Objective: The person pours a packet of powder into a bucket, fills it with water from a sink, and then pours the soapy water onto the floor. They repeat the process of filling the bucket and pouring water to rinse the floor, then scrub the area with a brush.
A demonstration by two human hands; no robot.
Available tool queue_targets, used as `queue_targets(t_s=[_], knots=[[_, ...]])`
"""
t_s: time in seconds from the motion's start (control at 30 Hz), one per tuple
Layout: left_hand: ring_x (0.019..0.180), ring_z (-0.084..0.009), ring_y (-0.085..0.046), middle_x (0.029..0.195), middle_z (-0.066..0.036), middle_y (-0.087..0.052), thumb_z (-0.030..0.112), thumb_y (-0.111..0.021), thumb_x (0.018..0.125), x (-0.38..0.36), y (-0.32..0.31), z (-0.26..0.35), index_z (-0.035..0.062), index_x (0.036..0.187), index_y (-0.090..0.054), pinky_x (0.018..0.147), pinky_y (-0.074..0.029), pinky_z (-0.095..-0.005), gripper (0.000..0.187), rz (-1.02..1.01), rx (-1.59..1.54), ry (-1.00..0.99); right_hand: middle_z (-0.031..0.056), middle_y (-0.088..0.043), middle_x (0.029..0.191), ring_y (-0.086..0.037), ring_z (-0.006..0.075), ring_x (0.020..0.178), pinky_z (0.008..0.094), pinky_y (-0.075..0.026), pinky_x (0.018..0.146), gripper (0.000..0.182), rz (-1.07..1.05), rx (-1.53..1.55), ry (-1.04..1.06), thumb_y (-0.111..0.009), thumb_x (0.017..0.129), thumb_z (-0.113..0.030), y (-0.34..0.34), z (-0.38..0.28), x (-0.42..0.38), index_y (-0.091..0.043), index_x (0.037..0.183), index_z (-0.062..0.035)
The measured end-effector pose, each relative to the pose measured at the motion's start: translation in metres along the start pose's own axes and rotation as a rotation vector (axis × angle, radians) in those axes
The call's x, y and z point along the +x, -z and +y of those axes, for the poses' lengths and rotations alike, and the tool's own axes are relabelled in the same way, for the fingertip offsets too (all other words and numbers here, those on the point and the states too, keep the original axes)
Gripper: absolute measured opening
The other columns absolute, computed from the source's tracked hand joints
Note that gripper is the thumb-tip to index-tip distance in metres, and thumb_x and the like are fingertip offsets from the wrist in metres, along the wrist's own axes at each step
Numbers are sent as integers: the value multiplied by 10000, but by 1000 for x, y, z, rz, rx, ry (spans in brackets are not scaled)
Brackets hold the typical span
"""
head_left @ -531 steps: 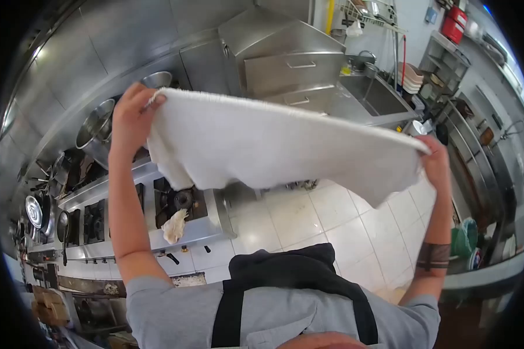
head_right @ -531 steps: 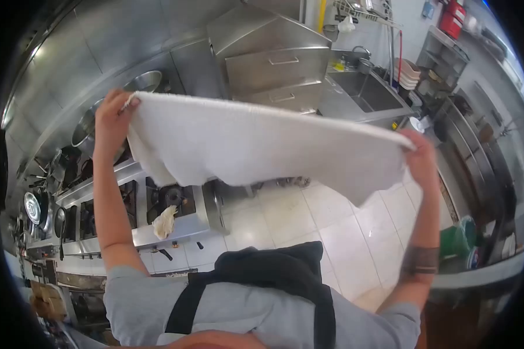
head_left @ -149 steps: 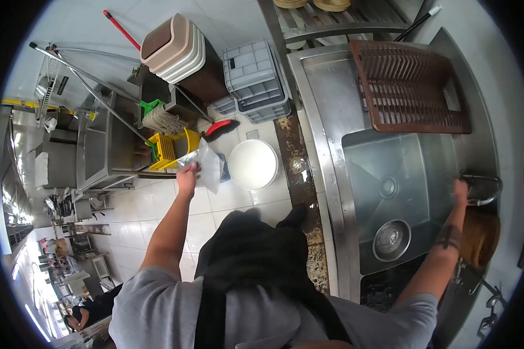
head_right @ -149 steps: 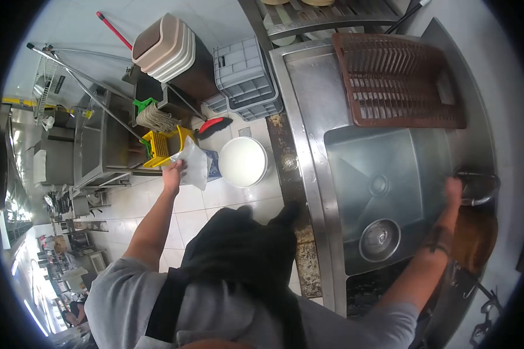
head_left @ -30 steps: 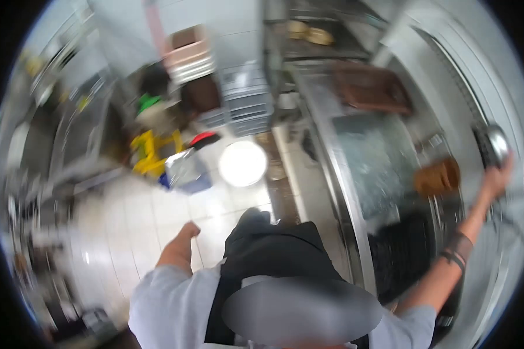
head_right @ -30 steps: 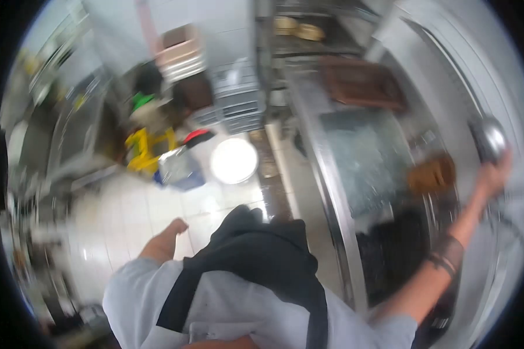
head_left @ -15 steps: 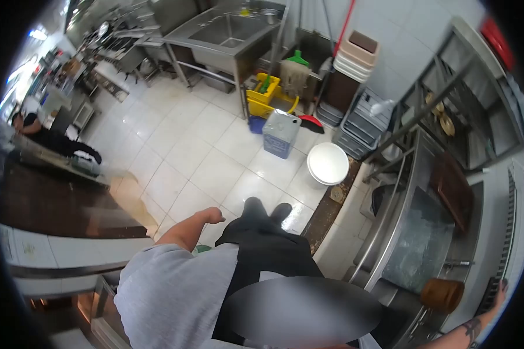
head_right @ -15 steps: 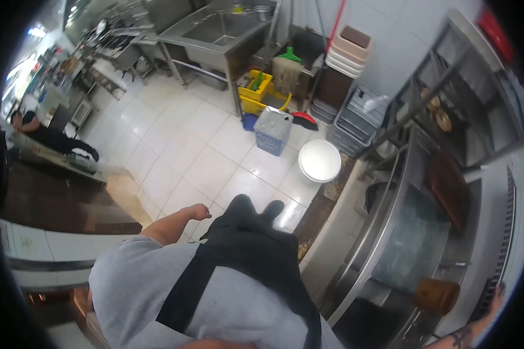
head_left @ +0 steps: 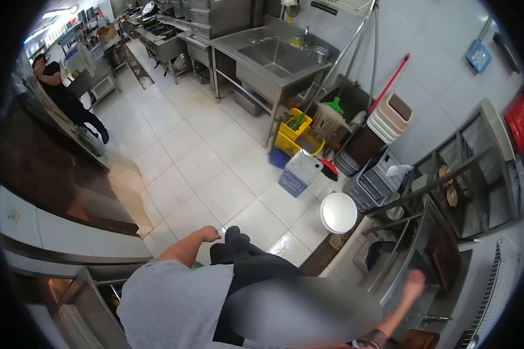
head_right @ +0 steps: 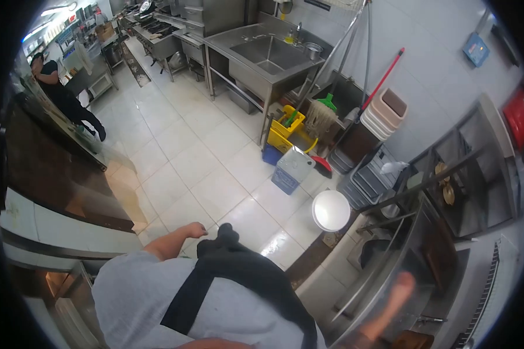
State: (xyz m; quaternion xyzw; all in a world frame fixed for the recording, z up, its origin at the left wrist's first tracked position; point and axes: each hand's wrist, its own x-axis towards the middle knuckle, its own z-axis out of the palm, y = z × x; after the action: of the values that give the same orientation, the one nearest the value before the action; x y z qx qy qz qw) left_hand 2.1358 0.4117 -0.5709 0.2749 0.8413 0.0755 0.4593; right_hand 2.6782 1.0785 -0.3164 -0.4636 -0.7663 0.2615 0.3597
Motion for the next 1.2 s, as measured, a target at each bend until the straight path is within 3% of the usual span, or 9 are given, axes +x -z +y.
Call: queue_targets(t_s=[0.03,0.13,0.2,0.3,0.6,0.83,0.97,1.03,1.2], knots=[[1109,-381,-600,1148,-203,-665,475,-541,887,2,10,-9,27,1093,-708,966,-464,-435,521,19,-35,-10,99,-681,1088,-645,259,992,366,-499,893,203,-319,-382,-34,-617,933,-208,-70,-100,-41,-674,1054,-55],[1107,-380,-600,1171,-198,-659,485,-554,878,-2,43,-44,18,1079,-709,964,-470,-422,531,79,-153,-21,121,-684,1101,-645,250,1012,396,-508,872,362,-1042,-281,-185,-665,880,-332,-225,-35,-120,-680,1101,-45],[1032,-381,-633,1103,-197,-684,458,-563,873,-6,63,-78,3,1061,-709,918,-497,-430,513,252,-400,-1,143,-693,1075,-672,237,947,391,-536,798,372,-1182,-167,-763,-669,876,-315,-271,-31,-173,-669,1116,-31],[892,-347,-679,972,-187,-714,340,-577,860,-24,86,-135,8,1021,-716,842,-528,-439,393,402,-679,214,145,-693,1039,-675,244,911,394,-540,774,363,-1349,-219,-645,-659,881,-304,-313,-43,-208,-662,1109,-21],[662,-265,-703,784,-175,-698,93,-578,795,-21,66,-289,51,1027,-708,584,-568,-375,269,-88,-83,351,149,-695,930,-687,266,801,402,-551,703,337,-1391,-274,-290,-631,897,-272,-431,-126,-169,-638,1085,8],[835,-339,-691,900,-186,-719,378,-627,817,73,116,-244,29,932,-747,761,-540,-422,386,295,-642,390,153,-696,845,-696,283,715,408,-559,647,319,-1435,-266,265,-610,910,-246,-591,-176,-50,-620,1067,31],[950,-347,-674,991,-207,-705,461,-662,774,96,195,-210,38,973,-746,871,-521,-417,475,345,-512,326,179,-692,914,-685,300,731,352,-554,674,291,-1301,-159,-497,-608,873,-200,-756,-191,58,-616,998,63],[961,-343,-671,1001,-204,-704,459,-670,769,101,248,-198,42,965,-747,878,-518,-417,466,366,-557,378,175,-650,787,-687,314,772,438,-552,472,174,-1345,-225,69,-542,908,-141,-857,-166,117,-575,1000,3],[790,-200,-698,951,-165,-712,249,-650,855,112,323,-197,-23,1067,-685,705,-545,-332,347,721,-1028,511,270,-648,968,-617,468,914,521,-503,813,342,-1297,-477,773,-462,935,-279,-1001,-405,188,-633,896,15]])
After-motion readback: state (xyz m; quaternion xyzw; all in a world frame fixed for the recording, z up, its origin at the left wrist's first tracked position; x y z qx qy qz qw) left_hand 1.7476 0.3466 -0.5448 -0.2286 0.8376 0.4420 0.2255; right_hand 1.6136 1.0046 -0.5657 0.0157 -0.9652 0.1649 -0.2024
